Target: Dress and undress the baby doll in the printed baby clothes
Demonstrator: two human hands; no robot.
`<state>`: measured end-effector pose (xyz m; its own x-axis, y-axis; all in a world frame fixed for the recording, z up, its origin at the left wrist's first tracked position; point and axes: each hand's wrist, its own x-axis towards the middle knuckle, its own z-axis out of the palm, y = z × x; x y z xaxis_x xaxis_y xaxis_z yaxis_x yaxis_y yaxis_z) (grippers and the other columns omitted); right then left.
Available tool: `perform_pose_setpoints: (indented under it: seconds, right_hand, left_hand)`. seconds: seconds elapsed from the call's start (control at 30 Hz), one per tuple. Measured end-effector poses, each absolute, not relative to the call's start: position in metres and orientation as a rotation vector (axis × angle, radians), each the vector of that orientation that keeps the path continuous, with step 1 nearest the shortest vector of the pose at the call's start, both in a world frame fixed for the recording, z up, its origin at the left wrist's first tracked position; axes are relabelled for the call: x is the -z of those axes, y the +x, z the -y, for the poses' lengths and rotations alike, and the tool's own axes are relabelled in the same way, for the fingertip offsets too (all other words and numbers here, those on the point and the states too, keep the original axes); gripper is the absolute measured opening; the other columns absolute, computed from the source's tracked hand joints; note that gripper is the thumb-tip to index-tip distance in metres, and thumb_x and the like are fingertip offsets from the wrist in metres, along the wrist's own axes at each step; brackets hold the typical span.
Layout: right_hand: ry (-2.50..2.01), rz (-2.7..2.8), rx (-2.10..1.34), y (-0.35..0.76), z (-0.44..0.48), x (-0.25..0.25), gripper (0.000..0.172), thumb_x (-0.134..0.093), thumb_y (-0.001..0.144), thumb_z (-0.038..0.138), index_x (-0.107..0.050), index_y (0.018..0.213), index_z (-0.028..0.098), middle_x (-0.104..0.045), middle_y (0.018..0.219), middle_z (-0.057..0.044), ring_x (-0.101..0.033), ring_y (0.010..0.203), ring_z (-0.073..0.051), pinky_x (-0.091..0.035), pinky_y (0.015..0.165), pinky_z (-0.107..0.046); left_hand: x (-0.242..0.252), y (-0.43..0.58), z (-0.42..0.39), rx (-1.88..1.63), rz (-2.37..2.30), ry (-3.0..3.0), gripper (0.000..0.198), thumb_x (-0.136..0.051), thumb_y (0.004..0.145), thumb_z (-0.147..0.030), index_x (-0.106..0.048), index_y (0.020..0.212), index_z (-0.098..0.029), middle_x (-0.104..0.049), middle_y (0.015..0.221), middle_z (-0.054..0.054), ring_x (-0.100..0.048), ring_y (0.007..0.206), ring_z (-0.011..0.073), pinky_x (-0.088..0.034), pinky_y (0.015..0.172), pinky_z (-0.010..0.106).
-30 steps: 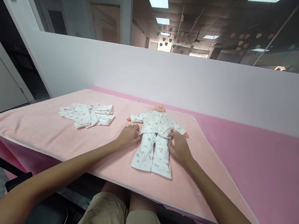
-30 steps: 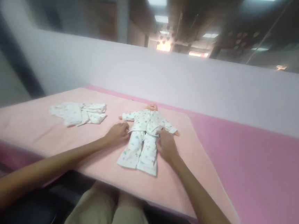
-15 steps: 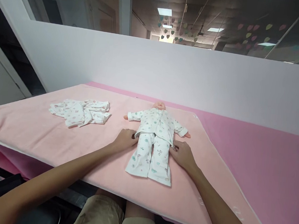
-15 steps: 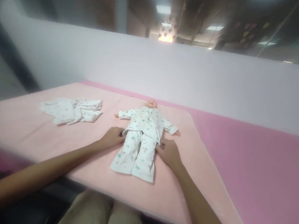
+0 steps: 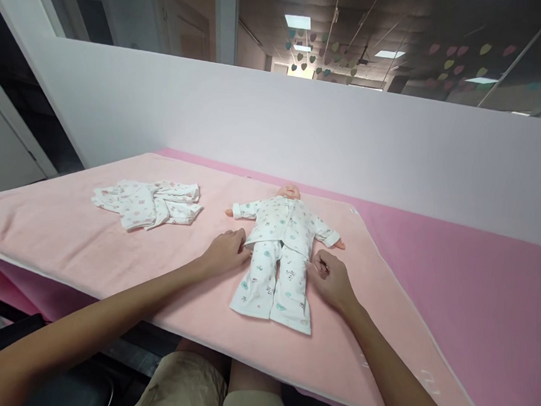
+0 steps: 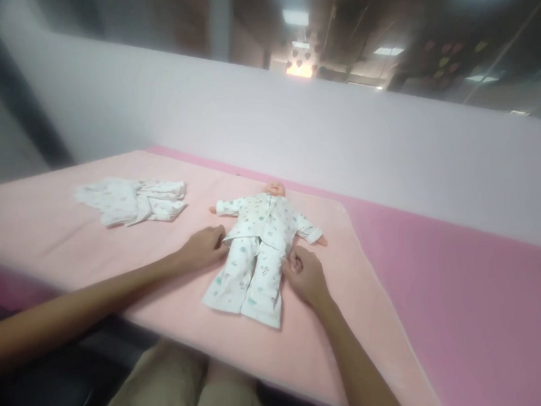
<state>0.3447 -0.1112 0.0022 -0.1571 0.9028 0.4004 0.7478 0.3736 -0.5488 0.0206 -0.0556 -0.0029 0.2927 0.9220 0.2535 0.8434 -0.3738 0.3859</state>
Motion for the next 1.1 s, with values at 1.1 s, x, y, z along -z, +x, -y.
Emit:
perform_pose_setpoints:
  seconds: [1.1]
  right_hand:
    - [-1.522, 1.801, -0.858, 0.306, 0.001, -0.083, 0.027, -0.071, 0.089, 0.047, -0.069, 0.099, 0.022, -0.073, 0.099, -0.006, -0.065, 0.09, -0.021, -0.047, 0.072, -0.028]
  left_hand:
    - [-0.068, 0.089, -0.063, -0.618, -0.958, 1.883, 0.05, -0.079, 0.076, -0.066, -0.067, 0.077, -0.018, -0.049, 0.069, -0.002, -0.042, 0.065, 0.0137, -0.03, 0.06, 0.03]
